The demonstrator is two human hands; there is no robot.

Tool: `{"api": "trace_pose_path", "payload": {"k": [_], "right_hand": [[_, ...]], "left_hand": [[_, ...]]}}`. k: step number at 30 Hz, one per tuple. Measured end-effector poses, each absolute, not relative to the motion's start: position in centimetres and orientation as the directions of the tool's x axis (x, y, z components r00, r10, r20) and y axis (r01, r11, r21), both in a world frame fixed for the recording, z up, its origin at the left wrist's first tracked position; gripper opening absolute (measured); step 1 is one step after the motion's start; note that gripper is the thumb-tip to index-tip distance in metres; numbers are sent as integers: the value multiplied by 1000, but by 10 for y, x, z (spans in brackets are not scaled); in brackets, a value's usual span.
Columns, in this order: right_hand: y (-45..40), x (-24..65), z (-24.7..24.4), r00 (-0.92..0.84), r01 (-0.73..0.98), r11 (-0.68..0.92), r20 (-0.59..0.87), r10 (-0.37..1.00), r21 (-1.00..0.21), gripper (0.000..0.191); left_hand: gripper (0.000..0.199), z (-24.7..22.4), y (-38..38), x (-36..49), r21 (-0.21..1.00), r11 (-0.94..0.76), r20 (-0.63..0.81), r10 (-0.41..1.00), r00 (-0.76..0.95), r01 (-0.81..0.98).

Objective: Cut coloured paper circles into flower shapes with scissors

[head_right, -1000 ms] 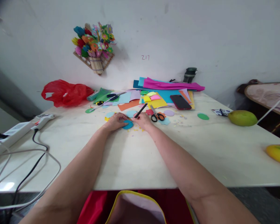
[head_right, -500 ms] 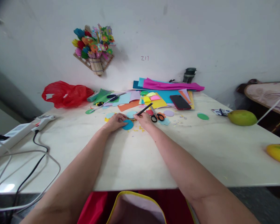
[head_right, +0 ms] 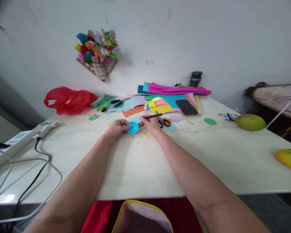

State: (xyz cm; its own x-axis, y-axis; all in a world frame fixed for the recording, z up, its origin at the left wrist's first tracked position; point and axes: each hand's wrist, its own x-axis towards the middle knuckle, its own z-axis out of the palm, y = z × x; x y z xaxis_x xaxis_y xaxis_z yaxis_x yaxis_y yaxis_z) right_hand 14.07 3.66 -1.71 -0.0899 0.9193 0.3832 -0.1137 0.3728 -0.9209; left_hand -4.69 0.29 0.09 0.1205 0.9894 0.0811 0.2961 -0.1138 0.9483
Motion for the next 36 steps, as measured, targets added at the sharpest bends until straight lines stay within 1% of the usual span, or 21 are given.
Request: {"api": "trace_pose_path", "payload": {"k": [6, 13, 20, 26, 30, 36], "right_hand": [[35, 141, -16, -92, -109, 353, 363, 927, -929, 21], [37, 142, -20, -110, -145, 346, 363, 925, -927, 23], [35, 141, -16, -82, -19, 349, 350, 933, -937, 24], [33, 143, -15, -145, -93, 349, 359, 922, -933, 23], [30, 143, -14, -182, -69, 371, 377, 908, -926, 26], [32, 138, -16, -123, -14, 367, 366, 923, -930, 33]], "left_hand": [[36, 0, 3, -47, 962, -105, 79, 991, 112, 251], [36, -1, 3, -47, 967, -90, 66, 992, 106, 240], [35, -3, 6, -50, 966, -92, 64, 991, 121, 241], [37, -6, 8, -52, 961, -103, 71, 989, 133, 258], [36, -6, 8, -52, 963, -97, 62, 987, 147, 250], [35, -5, 8, -53, 961, -94, 51, 985, 167, 262]]}}
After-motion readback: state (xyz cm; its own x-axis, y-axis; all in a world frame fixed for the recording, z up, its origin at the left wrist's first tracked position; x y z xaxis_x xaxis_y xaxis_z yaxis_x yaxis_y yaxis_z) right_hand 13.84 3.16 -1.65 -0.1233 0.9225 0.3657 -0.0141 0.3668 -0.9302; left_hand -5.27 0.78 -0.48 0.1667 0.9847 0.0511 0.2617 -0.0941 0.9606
